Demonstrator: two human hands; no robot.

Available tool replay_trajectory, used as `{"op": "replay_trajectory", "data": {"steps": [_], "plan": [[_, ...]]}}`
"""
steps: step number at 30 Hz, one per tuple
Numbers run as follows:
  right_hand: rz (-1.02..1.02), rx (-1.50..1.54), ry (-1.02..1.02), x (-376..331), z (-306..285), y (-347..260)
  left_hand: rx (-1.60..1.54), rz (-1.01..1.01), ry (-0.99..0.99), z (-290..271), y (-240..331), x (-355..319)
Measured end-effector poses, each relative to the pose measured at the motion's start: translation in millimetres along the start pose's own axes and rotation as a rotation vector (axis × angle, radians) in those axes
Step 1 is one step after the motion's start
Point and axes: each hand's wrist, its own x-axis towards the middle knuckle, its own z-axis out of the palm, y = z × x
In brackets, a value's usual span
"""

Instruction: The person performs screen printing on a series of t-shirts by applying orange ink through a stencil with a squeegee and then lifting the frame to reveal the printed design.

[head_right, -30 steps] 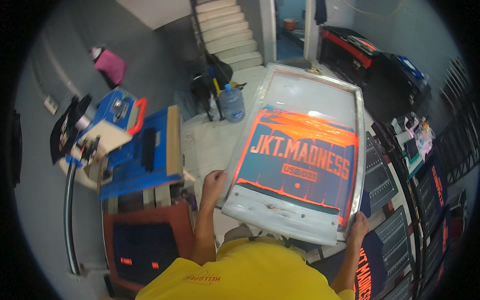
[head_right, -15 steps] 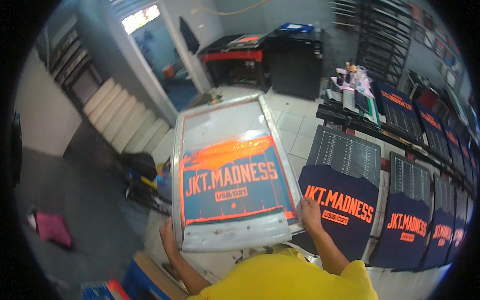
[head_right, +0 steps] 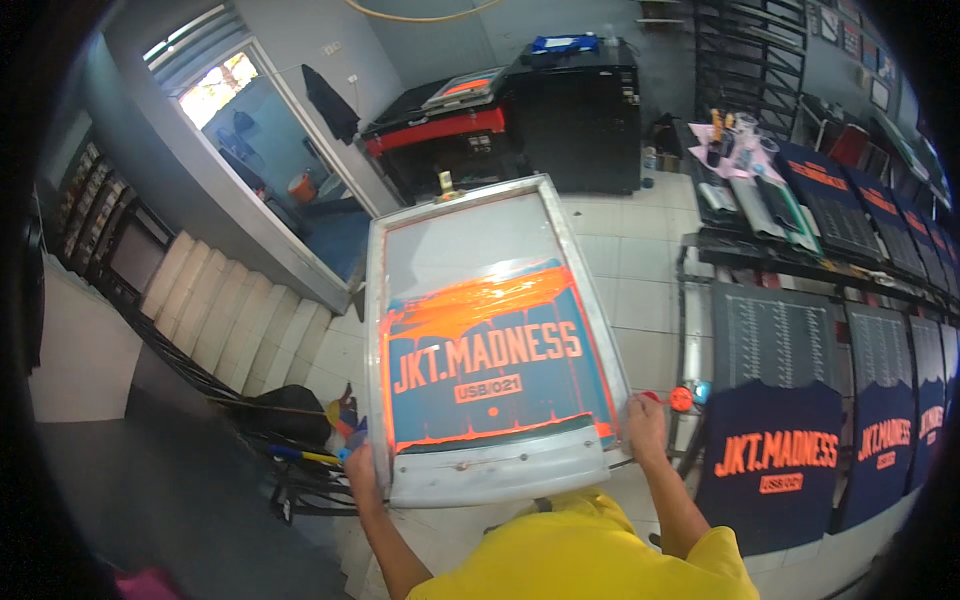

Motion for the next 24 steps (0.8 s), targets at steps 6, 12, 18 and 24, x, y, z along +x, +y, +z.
{"op": "replay_trajectory", "data": {"steps": [6, 12, 18, 24], "plan": [[0.027, 0.032, 0.007, 72.6, 77.7, -72.2, 0.146, -0.172, -0.216, 30.3, 54.6, 133.1], [0.005, 0.0, 0.13, 124.1, 150.1, -135.1, -0.112, -0.098, -0.178, 82.8, 58.9, 253.1], [0.038, 0.019, 0.307, 170.6, 240.3, -159.7, -0.134, -0.14, -0.429, 128.1, 77.0, 399.2], [0.137, 0.085, 0.534, 186.6, 332.8, -207.4, -0.117, -0.126, -0.618, 179.5, 123.4, 551.0]]}}
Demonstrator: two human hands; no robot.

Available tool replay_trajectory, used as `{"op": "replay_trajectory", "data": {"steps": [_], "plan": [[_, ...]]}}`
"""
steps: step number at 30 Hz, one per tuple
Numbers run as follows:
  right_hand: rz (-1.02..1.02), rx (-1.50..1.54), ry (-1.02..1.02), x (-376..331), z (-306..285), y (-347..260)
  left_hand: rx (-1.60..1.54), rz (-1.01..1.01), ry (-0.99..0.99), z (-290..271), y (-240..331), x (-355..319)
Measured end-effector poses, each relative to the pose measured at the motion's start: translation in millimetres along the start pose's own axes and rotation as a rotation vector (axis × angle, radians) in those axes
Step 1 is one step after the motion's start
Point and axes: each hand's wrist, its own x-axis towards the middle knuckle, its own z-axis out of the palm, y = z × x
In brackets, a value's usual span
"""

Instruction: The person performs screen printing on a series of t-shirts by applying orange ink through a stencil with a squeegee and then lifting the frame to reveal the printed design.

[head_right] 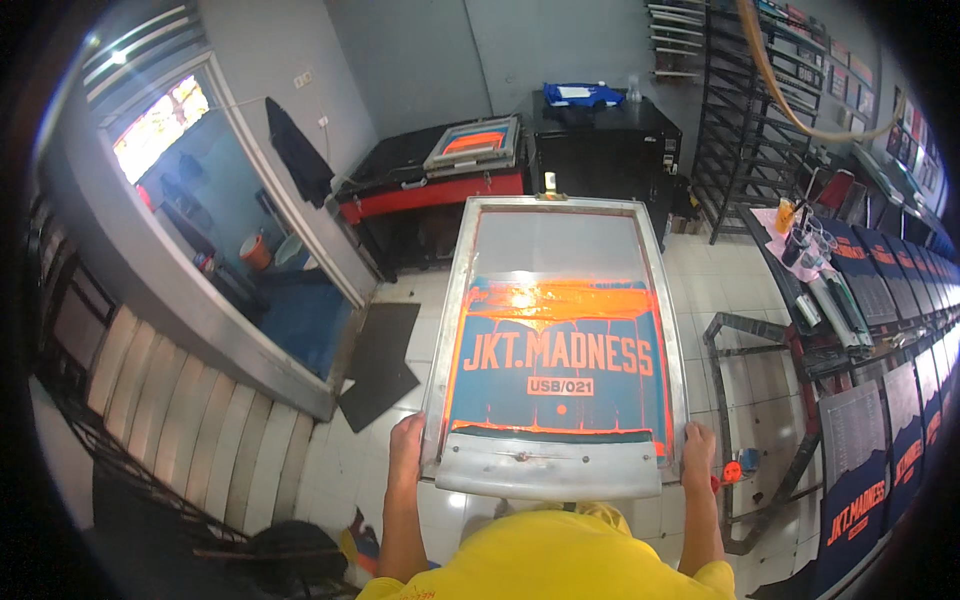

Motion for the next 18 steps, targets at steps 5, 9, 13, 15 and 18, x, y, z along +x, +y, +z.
{"op": "replay_trajectory", "data": {"steps": [5, 9, 13, 15, 18], "plan": [[0.089, -0.022, 0.016, -15.0, 47.3, -42.6, 0.077, -0.001, -0.142, -9.4, 49.1, 105.0], [0.127, 0.054, 0.176, 7.3, 84.6, -39.3, 0.046, 0.021, -0.233, 27.6, 85.2, 172.5], [0.127, 0.122, 0.241, 66.6, 98.9, -1.6, -0.007, 0.016, -0.349, 72.8, 94.5, 260.6], [0.057, 0.066, 0.353, 95.0, 120.2, -21.3, -0.001, 0.032, -0.416, 99.9, 96.6, 308.1], [0.139, 0.11, 0.452, 121.5, 160.4, -72.5, 0.005, 0.033, -0.486, 146.4, 115.6, 371.1]]}}
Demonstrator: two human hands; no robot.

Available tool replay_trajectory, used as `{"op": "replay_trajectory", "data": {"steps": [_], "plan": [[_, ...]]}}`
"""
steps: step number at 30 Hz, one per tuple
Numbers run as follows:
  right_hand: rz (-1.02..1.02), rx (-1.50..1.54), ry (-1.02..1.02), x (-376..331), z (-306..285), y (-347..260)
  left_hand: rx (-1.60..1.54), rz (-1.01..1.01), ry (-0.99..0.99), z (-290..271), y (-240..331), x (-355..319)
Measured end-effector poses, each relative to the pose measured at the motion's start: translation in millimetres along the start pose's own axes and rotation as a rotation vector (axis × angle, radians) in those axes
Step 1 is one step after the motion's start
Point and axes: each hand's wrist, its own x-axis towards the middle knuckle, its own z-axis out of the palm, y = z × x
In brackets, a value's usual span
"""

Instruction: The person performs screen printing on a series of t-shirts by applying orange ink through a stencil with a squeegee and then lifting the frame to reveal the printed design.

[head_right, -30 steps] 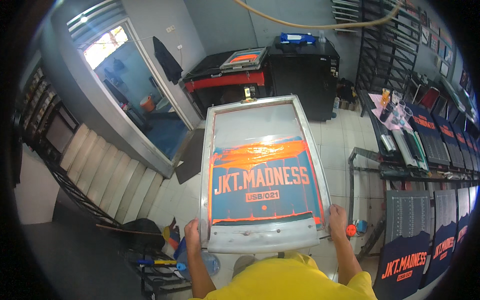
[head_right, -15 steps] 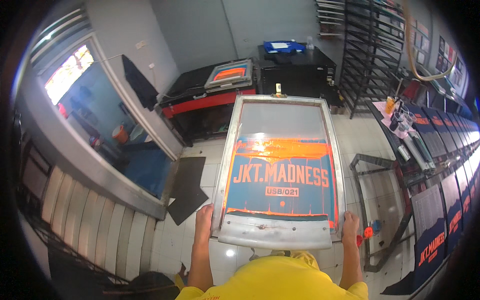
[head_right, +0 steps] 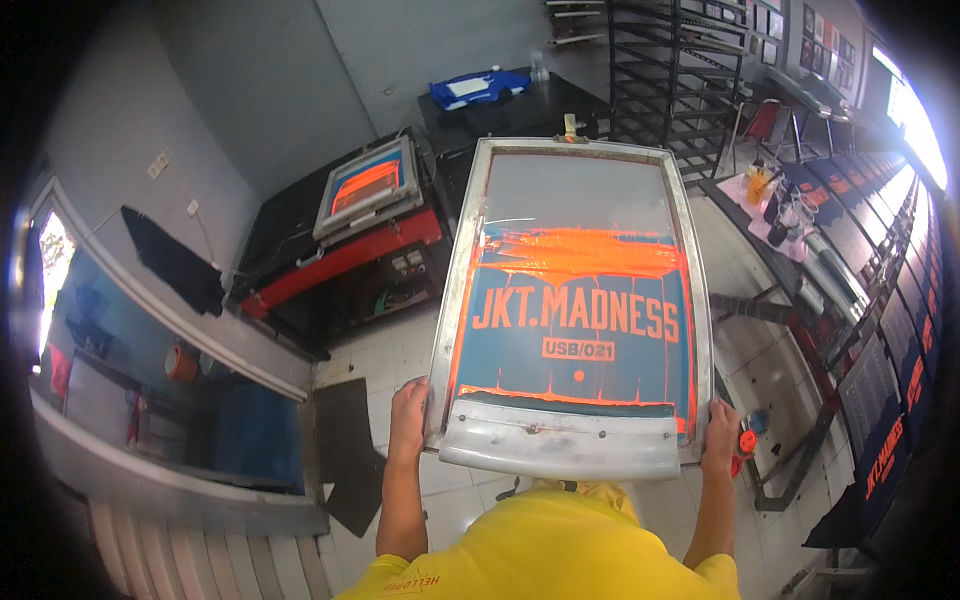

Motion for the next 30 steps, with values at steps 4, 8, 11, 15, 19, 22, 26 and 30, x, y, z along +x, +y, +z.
{"op": "replay_trajectory", "data": {"steps": [4, 8, 11, 15, 19, 22, 26, 30], "plan": [[0.078, 0.036, 0.004, 30.9, 45.8, -37.9, 0.012, 0.054, -0.065, 22.3, 36.7, 83.1], [0.081, 0.044, 0.064, 66.7, 85.6, -51.8, 0.011, 0.014, -0.133, 41.2, 58.4, 161.8], [0.103, 0.066, 0.086, 87.3, 113.8, -63.7, 0.026, 0.028, -0.183, 60.3, 65.8, 224.5], [0.126, 0.05, 0.15, 117.5, 169.1, -66.3, 0.109, 0.143, -0.226, 74.2, 57.5, 325.7], [0.027, 0.103, 0.197, 151.6, 247.4, -94.5, 0.114, -0.034, -0.271, 97.8, 78.4, 428.0], [0.042, 0.132, 0.165, 171.5, 273.3, -101.0, 0.061, 0.152, -0.225, 122.2, 71.9, 486.8], [0.016, 0.229, 0.23, 189.0, 310.5, -131.1, 0.223, 0.303, -0.336, 161.4, 98.6, 574.5], [0.051, 0.26, 0.323, 211.0, 323.8, -161.9, 0.196, 0.041, -0.397, 221.1, 146.3, 604.8]]}}
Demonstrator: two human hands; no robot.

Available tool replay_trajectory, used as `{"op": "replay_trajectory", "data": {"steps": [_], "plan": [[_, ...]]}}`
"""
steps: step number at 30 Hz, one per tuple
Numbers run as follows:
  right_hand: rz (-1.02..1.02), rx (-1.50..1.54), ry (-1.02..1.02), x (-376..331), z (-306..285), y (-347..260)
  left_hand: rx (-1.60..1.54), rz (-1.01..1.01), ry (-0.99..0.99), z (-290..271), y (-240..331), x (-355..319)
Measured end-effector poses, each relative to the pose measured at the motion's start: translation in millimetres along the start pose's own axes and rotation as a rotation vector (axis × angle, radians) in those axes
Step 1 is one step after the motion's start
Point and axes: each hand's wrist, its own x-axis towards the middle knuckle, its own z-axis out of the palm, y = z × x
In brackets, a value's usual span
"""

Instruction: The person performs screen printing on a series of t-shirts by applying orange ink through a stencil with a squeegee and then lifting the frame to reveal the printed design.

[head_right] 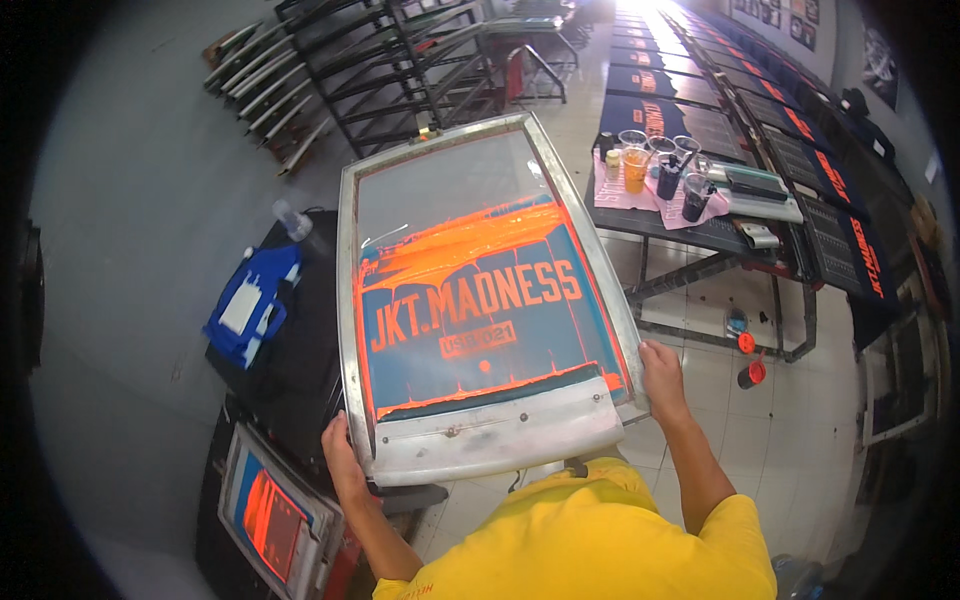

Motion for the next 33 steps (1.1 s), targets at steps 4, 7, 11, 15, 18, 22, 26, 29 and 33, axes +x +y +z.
{"op": "replay_trajectory", "data": {"steps": [4, 7, 11, 15, 18, 22, 26, 29, 33], "plan": [[0.031, 0.067, 0.053, 37.9, 18.5, -21.7, 0.052, 0.002, -0.041, 45.4, 28.1, 68.0], [0.019, 0.058, 0.185, 76.7, 29.4, -32.6, 0.022, 0.014, -0.095, 96.0, 47.6, 105.7], [0.056, 0.199, 0.134, 141.4, 45.1, -40.1, 0.056, 0.022, -0.137, 157.1, 73.6, 175.9], [0.086, 0.245, 0.187, 200.8, 54.0, -40.7, 0.225, 0.186, -0.061, 233.8, 107.2, 232.8], [0.122, 0.207, 0.327, 237.8, 81.1, -71.8, 0.265, 0.166, -0.17, 278.8, 150.3, 270.2], [0.085, 0.258, 0.24, 286.0, 80.9, -83.5, 0.24, 0.224, -0.305, 338.6, 159.0, 325.9], [0.066, 0.279, 0.279, 330.0, 98.8, -82.5, 0.264, 0.205, -0.418, 390.1, 163.2, 398.0], [0.027, 0.239, 0.296, 368.1, 106.2, -77.5, 0.146, 0.219, -0.511, 432.2, 157.5, 446.4], [-0.027, 0.198, 0.422, 407.4, 134.8, -81.6, 0.139, 0.195, -0.561, 492.4, 145.0, 515.5]]}}
